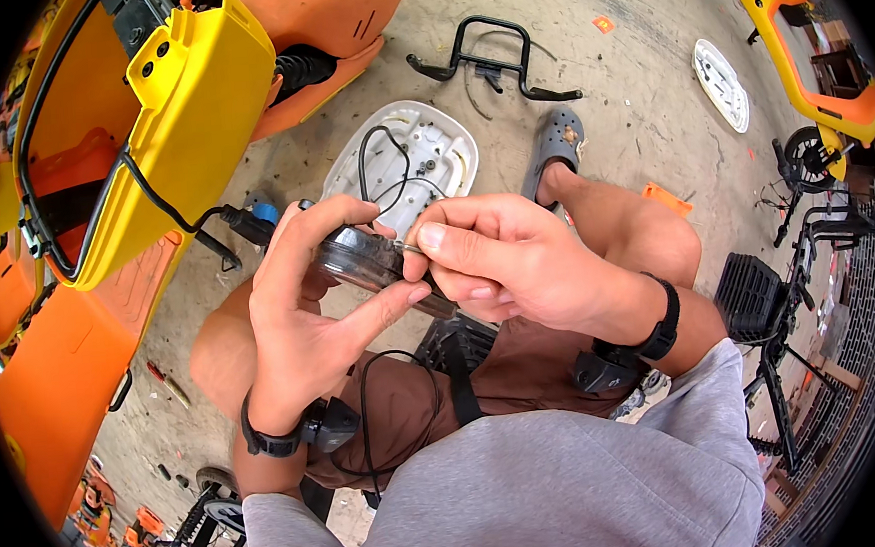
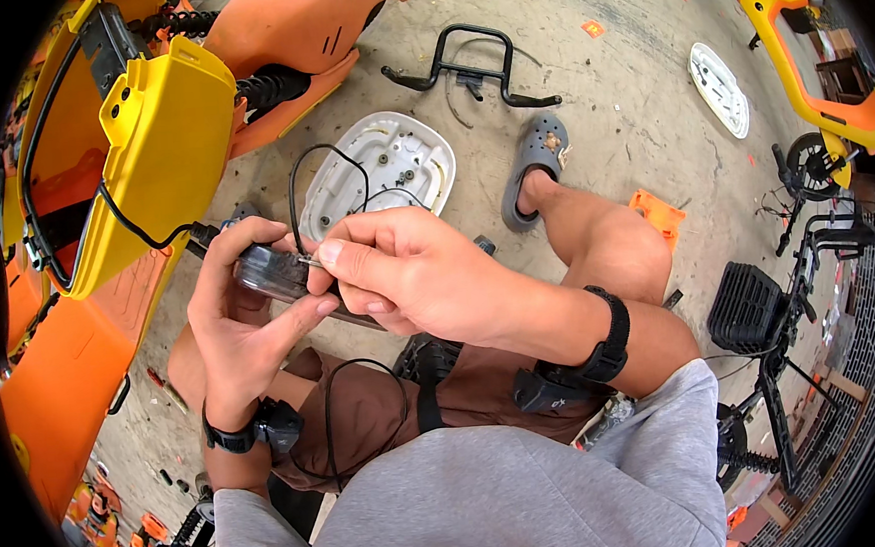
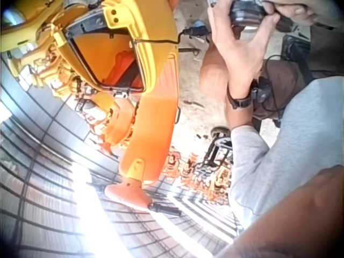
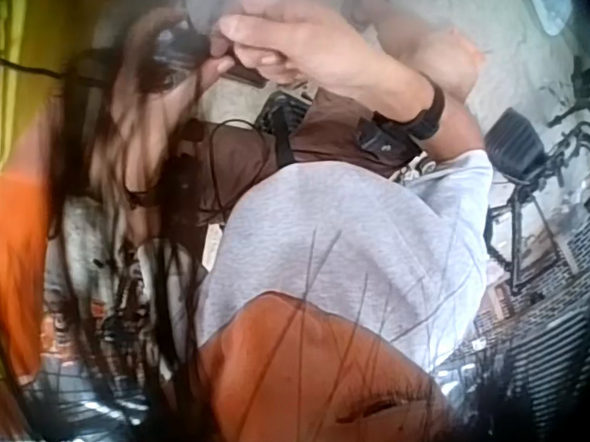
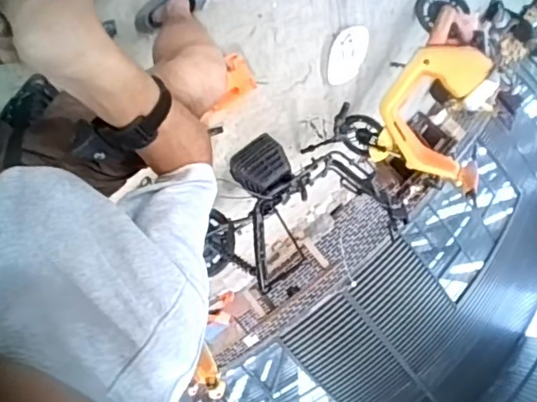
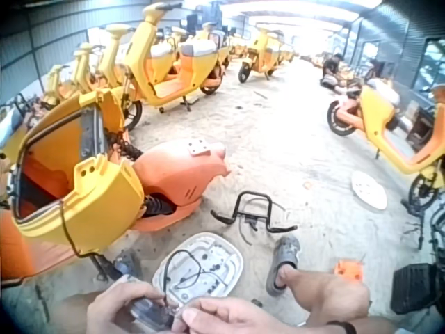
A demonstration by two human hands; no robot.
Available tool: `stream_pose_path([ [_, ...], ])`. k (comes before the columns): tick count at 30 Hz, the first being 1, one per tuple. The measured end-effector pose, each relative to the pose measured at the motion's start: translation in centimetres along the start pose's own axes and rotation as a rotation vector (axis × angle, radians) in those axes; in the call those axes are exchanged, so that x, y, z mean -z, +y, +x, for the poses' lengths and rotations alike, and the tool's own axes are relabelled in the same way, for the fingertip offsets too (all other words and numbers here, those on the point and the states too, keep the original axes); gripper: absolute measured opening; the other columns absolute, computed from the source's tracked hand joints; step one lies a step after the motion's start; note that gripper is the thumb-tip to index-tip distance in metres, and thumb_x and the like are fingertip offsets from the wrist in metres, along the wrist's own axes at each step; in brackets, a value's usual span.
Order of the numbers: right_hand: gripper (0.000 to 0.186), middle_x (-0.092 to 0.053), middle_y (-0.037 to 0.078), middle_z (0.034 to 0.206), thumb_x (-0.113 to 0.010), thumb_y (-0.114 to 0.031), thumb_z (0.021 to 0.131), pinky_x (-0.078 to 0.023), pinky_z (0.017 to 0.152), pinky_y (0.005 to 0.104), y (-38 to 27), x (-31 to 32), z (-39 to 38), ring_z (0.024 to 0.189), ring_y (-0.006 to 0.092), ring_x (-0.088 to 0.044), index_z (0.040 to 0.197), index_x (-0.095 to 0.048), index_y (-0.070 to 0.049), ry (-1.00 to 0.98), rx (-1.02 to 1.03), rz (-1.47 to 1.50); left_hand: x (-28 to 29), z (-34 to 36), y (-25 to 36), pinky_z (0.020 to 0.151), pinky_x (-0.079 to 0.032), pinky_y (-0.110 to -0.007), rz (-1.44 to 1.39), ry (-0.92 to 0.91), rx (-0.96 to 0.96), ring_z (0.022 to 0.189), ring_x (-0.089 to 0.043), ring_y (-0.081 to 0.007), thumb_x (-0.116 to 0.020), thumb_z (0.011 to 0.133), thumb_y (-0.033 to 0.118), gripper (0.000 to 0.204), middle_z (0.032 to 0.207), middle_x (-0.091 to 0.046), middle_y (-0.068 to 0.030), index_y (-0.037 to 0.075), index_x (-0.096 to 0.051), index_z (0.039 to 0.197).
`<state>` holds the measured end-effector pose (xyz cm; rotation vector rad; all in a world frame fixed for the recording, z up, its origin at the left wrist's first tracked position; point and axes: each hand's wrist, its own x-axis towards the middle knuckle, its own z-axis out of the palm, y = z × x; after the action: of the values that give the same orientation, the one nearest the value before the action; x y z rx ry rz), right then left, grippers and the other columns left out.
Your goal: The person hits a plastic scooter part with a hammer before picking up a light assembly and inserting wires into its back.
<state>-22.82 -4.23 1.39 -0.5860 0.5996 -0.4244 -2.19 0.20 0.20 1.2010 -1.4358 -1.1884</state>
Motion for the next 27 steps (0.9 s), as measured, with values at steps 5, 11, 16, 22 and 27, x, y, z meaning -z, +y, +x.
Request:
stream_pose_path([
  [5, 0.028, -0.053, -0.003, 0.069, -0.049, -0.022, 0.104, -0.031, 0.045, 0.0210, -0.2, 0.1, 0.1, 0.052, 0.0030, -0.039, 0.096, -0.063, 0.001, 0.041, 0.043, -0.128, 0.1, -0.1, -0.2, 0.082, -0.060, -0.029, 0.044, 0.015, -0.011, 0.105, -0.063, -0.0175, -0.085, 0.068, -0.005, 0.061, 0.113, -0.055, -0.0090, 0.000, -0.057, 0.122],
  [11, 0.025, -0.062, 0.005, 0.068, -0.056, -0.020, 0.100, -0.040, 0.050, 0.0274, 1.3, -0.2, 0.7, 0.053, 0.0096, -0.050, 0.091, -0.066, 0.001, 0.213, 0.321, -0.609, 0.1, 0.1, -0.3, 0.084, -0.058, -0.028, -0.010, 0.040, 0.053, 0.105, -0.063, -0.0166, -0.086, 0.069, -0.003, 0.060, 0.114, -0.056, -0.0073, 0.000, -0.058, 0.122],
  [16, 0.020, -0.059, 0.014, 0.060, -0.061, -0.019, 0.095, -0.044, 0.052, 0.0341, 0.1, -0.9, 0.3, 0.051, 0.0217, -0.057, 0.089, -0.067, 0.000, 0.294, 0.315, -0.951, 0.3, -0.1, -0.5, 0.085, -0.057, -0.028, -0.041, 0.041, 0.068, 0.106, -0.063, -0.0162, -0.087, 0.069, -0.002, 0.060, 0.114, -0.056, -0.0069, 0.000, -0.058, 0.121],
  [22, 0.017, -0.064, 0.006, 0.072, -0.061, -0.015, 0.097, -0.043, 0.055, 0.0269, 0.9, -0.3, 0.3, 0.062, 0.0080, -0.055, 0.098, -0.068, 0.001, 0.264, 0.406, -0.954, 0.4, 0.1, -0.5, 0.086, -0.057, -0.028, -0.024, 0.012, 0.034, 0.105, -0.063, -0.0162, -0.087, 0.069, -0.001, 0.060, 0.114, -0.056, -0.0067, 0.000, -0.058, 0.121],
  [27, 0.017, -0.064, 0.009, 0.072, -0.060, -0.015, 0.098, -0.044, 0.055, 0.0285, 1.1, -0.3, 0.4, 0.060, 0.0109, -0.055, 0.099, -0.067, 0.000, 0.283, 0.382, -1.025, 0.3, 0.1, -0.8, 0.086, -0.057, -0.028, 0.012, 0.007, 0.062, 0.104, -0.064, -0.0160, -0.087, 0.069, 0.000, 0.059, 0.113, -0.057, -0.0062, 0.001, -0.058, 0.121],
])
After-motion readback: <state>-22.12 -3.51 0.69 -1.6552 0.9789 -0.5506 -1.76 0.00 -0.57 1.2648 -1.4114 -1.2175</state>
